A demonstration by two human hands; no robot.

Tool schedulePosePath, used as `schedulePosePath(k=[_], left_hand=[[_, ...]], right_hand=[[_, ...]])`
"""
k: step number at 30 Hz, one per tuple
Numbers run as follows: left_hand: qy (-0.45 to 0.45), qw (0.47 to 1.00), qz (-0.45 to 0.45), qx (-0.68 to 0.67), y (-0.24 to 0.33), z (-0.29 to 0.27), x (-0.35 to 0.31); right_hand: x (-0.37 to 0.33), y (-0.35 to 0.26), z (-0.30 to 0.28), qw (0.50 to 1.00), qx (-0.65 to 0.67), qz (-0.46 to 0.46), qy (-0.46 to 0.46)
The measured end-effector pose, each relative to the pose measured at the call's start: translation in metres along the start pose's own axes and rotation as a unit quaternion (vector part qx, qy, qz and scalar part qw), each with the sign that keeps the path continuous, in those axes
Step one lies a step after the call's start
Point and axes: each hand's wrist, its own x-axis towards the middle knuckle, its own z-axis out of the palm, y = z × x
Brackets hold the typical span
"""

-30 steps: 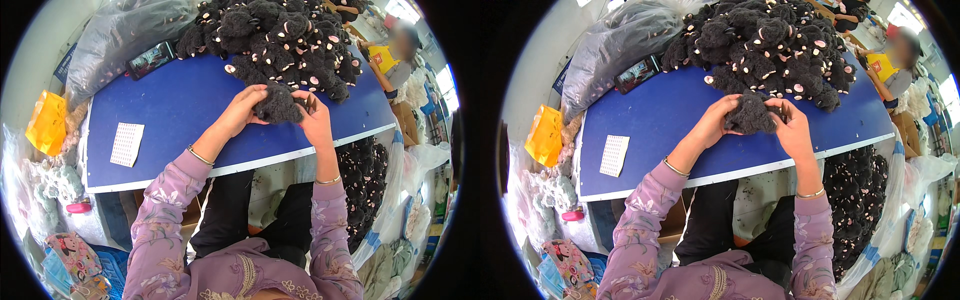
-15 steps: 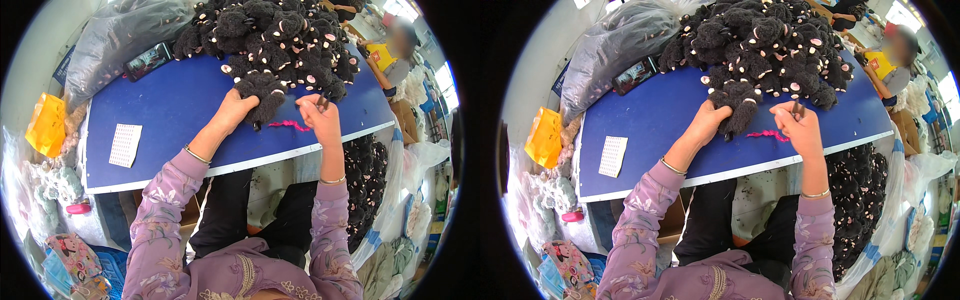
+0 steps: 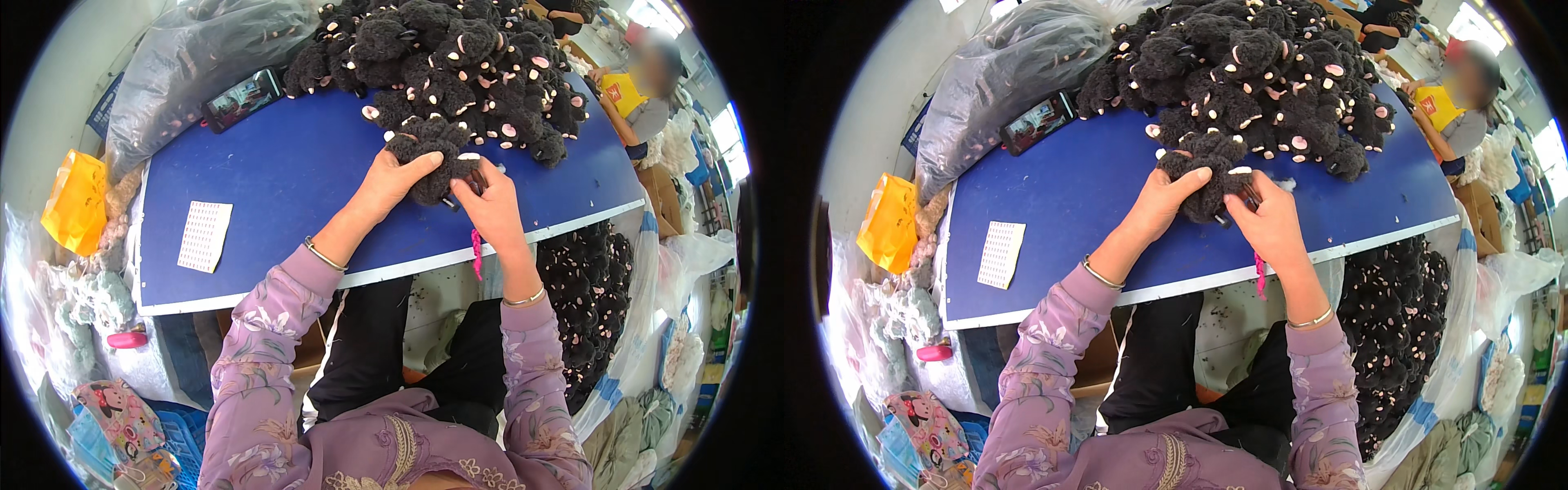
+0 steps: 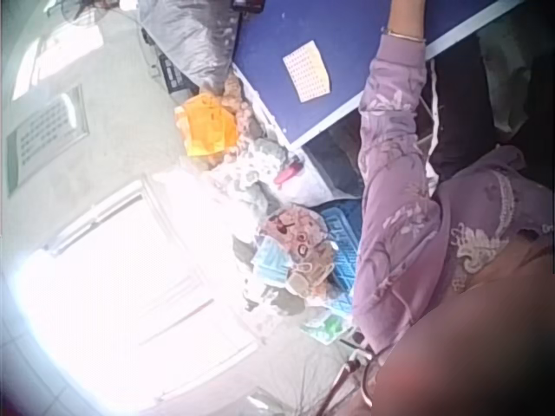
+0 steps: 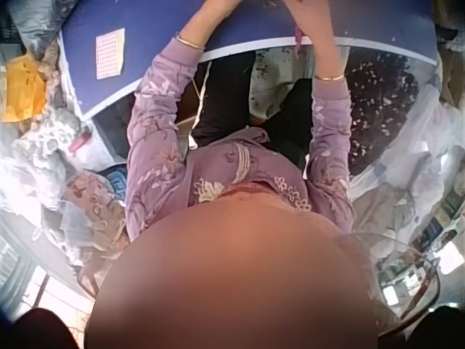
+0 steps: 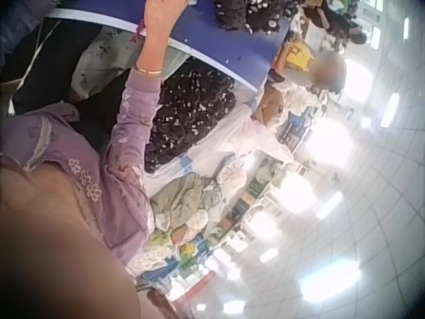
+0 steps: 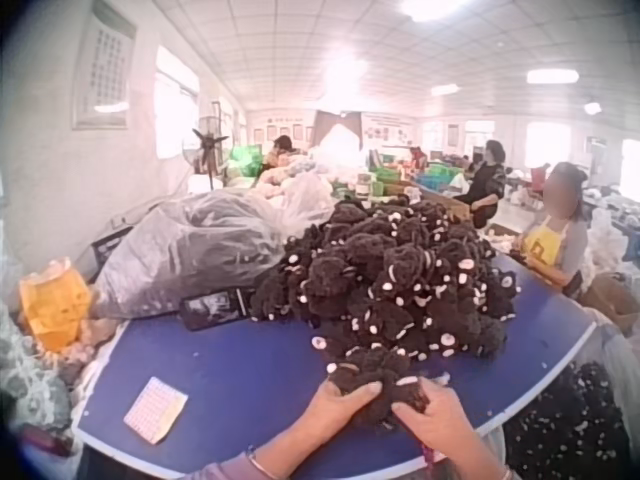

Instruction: The person picks up small black stuffed animals from a pile on a blue table and attaches small white and pink pieces to them by hand. The person handles the items one at a time, placing the finished pieces back on the table.

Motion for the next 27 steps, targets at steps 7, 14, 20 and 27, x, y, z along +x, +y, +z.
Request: schedulePosePath(k=[7,14,20,27], left_hand=[[0.035,0.998,-0.017,0.044,-0.009,-0.004,0.002],[0.125,0.990,0.043,-0.050,-0.017,-0.010,0.014],[0.137,0.986,0.010,-0.093,-0.009,-0.013,0.012],[0.133,0.991,0.008,0.004,-0.010,-0.006,0.006]], right_hand=[[0.001,0.009,0.014,0.999,0.014,-0.042,0.026],[0.008,0.005,0.004,0.994,0.091,-0.007,0.055],[-0.003,0.001,0.004,0.986,0.123,-0.102,0.053],[0.003,0.007,0.005,0.992,0.086,-0.073,0.060]])
